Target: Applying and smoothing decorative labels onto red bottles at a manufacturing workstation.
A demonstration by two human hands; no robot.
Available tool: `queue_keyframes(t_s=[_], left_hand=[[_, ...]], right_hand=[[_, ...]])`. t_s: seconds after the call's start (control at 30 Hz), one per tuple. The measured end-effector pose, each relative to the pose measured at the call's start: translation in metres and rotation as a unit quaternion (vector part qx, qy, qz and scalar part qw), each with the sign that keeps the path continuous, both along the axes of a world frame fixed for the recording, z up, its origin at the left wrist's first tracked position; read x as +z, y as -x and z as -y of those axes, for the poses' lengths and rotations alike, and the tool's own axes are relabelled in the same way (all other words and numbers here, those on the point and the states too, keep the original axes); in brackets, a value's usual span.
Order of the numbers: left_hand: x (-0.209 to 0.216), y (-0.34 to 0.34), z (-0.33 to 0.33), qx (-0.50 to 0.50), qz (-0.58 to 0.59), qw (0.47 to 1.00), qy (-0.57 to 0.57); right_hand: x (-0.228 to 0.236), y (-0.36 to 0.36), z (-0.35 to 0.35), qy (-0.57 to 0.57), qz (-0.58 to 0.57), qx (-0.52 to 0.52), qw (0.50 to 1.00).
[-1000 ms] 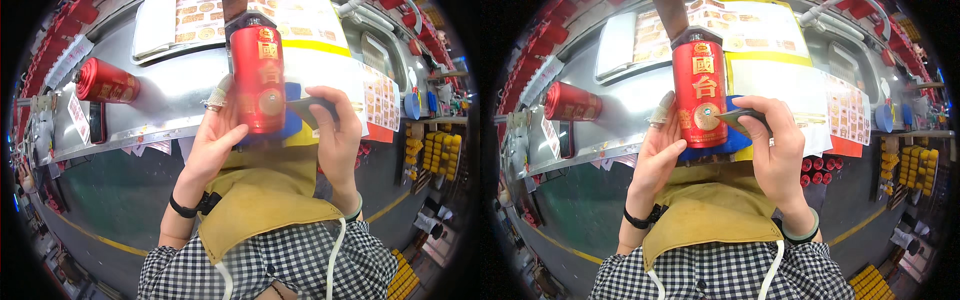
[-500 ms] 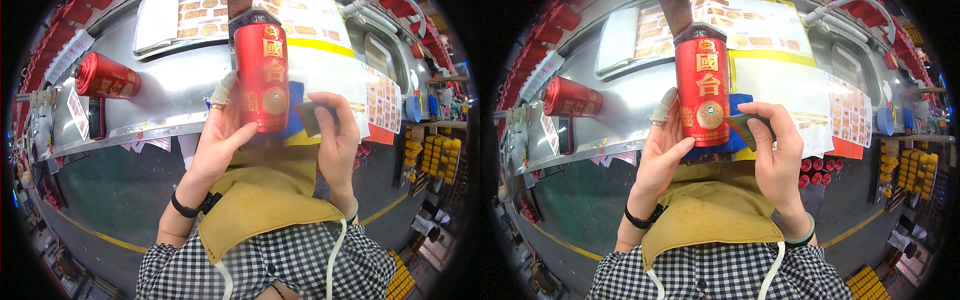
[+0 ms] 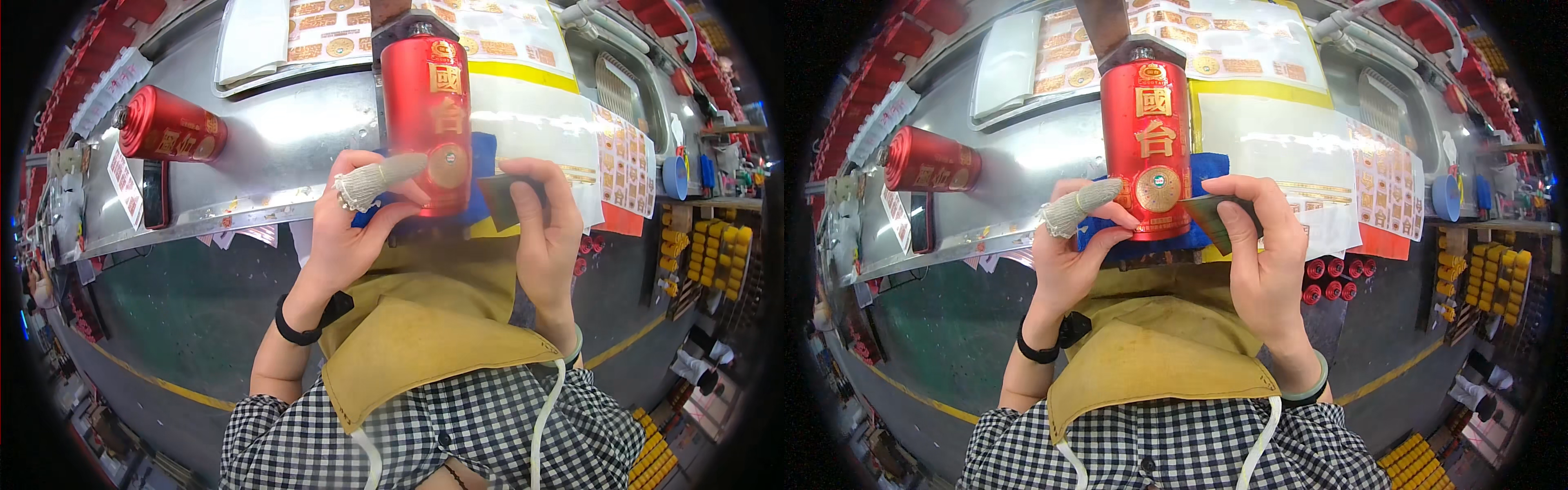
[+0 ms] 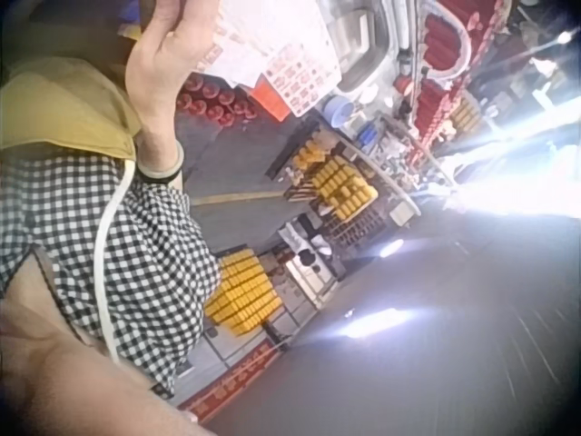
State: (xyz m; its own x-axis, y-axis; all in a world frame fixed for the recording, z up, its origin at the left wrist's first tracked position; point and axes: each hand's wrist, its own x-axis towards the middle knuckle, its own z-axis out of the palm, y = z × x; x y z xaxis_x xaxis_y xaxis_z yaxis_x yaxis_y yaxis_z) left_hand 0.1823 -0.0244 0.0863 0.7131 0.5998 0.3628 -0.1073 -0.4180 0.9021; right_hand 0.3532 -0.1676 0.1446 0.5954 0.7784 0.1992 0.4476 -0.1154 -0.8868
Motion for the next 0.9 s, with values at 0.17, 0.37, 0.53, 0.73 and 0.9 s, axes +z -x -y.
queue_keyframes(t_s=[0.17, 0.37, 0.53, 0.73, 0.9], left_hand=[[-0.007, 0.0, 0.002, -0.005, -0.001, 1.0, -0.006], [-0.012, 0.001, 0.006, -0.011, 0.008, 0.999, 0.042], [-0.015, 0.001, 0.004, -0.019, 0.016, 0.999, 0.02], [-0.016, 0.002, 0.006, -0.015, 0.032, 0.999, 0.04], [-0.012, -0.002, 0.016, 0.015, 0.105, 0.976, 0.192]], right_hand=[[-0.002, 0.001, 0.0, 0.004, 0.017, 0.005, 1.0], [-0.007, 0.011, 0.001, 0.052, -0.101, 0.011, 0.993], [-0.024, 0.025, -0.006, 0.1, -0.128, -0.018, 0.987], [-0.016, 0.034, -0.017, 0.023, 0.092, 0.024, 0.995], [-0.019, 0.037, -0.019, -0.007, 0.165, 0.018, 0.986]])
